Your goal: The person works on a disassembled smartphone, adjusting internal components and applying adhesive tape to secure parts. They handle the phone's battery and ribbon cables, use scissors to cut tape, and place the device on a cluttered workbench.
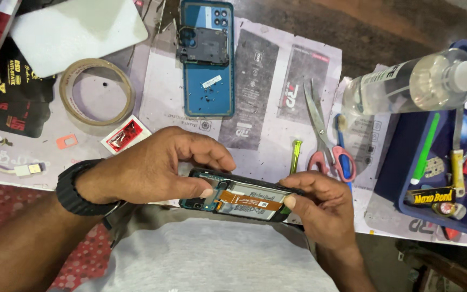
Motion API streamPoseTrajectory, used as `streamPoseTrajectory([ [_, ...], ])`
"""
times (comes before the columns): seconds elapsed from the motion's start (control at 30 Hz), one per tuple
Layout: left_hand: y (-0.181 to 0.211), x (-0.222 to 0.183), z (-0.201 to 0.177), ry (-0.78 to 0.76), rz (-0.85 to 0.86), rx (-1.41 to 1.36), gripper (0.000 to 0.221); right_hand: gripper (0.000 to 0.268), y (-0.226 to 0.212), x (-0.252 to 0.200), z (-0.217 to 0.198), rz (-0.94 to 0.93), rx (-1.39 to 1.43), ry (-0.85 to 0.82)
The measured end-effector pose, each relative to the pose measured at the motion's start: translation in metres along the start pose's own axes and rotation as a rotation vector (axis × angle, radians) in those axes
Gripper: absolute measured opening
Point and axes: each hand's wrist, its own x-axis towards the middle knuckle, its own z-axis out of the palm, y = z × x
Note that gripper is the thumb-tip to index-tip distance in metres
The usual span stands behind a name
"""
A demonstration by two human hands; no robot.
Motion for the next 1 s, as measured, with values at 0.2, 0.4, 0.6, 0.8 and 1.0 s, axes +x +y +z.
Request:
streamPoseTrajectory([
  [0.2, 0.002, 0.000, 0.001, 0.013, -0.063, 0.017, 0.040, 0.025, 0.002, -0.003, 0.001, -0.016, -0.045, 0.027],
  [0.4, 0.002, 0.000, 0.001, 0.016, -0.059, 0.036, 0.039, 0.025, 0.003, -0.002, 0.002, -0.030, -0.045, 0.037],
  [0.6, -0.003, 0.002, 0.000, 0.022, -0.044, 0.011, 0.038, 0.026, 0.000, -0.004, 0.004, -0.035, -0.093, 0.076],
  [0.8, -0.007, 0.006, -0.002, 0.031, -0.071, -0.058, 0.036, 0.027, -0.010, -0.014, 0.013, -0.011, -0.195, 0.174],
  [1.0, -0.007, 0.008, -0.002, 0.021, -0.052, -0.077, 0.029, 0.029, -0.018, -0.018, 0.017, -0.149, -0.238, 0.101],
])
